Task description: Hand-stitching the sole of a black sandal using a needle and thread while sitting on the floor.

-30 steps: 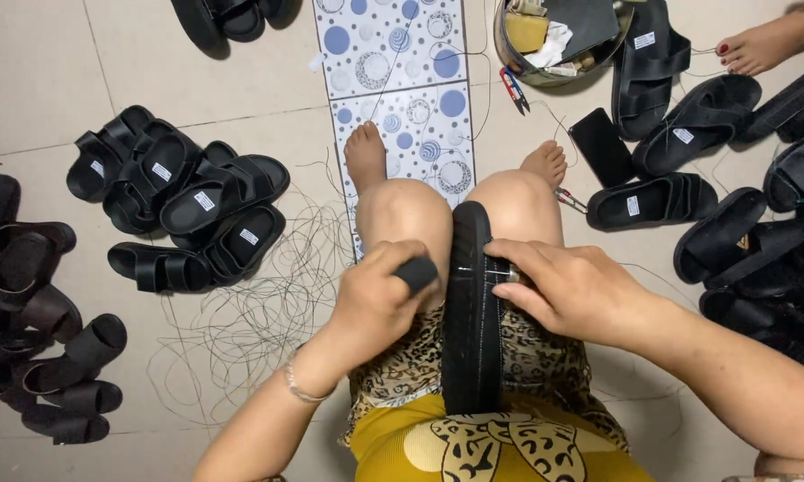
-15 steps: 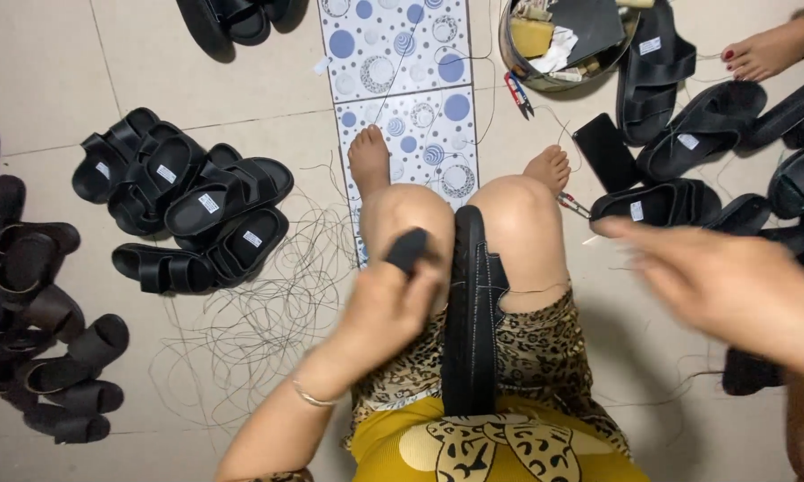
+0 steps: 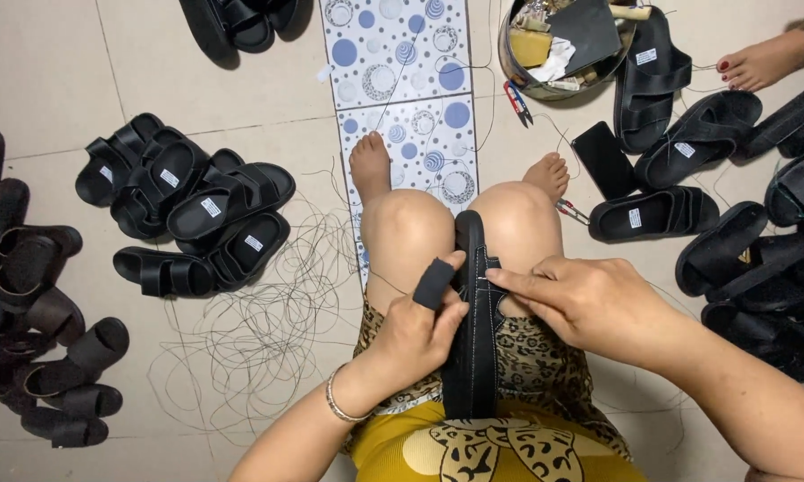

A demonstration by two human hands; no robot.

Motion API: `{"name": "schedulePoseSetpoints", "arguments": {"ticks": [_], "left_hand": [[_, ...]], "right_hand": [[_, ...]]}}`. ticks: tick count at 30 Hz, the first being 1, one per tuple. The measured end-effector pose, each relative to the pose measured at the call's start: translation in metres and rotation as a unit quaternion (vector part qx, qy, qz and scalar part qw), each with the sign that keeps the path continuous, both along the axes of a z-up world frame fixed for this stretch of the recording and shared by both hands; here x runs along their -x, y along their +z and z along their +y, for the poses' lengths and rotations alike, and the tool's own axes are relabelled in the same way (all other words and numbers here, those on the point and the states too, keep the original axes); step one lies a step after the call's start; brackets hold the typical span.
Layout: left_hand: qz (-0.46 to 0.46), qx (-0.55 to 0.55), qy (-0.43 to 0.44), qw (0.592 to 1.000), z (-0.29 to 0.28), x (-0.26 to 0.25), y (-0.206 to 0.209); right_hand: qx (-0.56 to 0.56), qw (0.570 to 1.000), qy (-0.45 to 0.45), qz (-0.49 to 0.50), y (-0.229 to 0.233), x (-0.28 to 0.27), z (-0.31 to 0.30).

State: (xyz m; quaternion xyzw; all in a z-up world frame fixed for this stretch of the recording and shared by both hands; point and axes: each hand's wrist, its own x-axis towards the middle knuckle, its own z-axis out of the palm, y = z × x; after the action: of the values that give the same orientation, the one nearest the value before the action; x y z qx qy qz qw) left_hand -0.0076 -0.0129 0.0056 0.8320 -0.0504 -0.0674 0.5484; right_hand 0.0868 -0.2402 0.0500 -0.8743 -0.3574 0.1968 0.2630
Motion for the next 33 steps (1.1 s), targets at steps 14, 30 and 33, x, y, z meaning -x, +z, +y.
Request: {"name": "schedulePoseSetpoints", "arguments": {"ticks": [14,30,33], "left_hand": [[-0.064,0.001,0.04,0.997,-0.001,-0.007,0.001],[-0.169,-0.112,0.043,0.978,0.041,-0.025,0.026],[-0.262,-0.248,0.037,0.932,0.02,-0.031,0.042]], "right_hand": [[0.072,0.996,0.051,-0.002,-0.02,-0.001,0.021],[0.192,0.932,-0.135,0.276,-0.006,-0.005,-0.043],[-0.182,0.917,-0.186,0.302,-0.036,0.009,-0.02]]}}
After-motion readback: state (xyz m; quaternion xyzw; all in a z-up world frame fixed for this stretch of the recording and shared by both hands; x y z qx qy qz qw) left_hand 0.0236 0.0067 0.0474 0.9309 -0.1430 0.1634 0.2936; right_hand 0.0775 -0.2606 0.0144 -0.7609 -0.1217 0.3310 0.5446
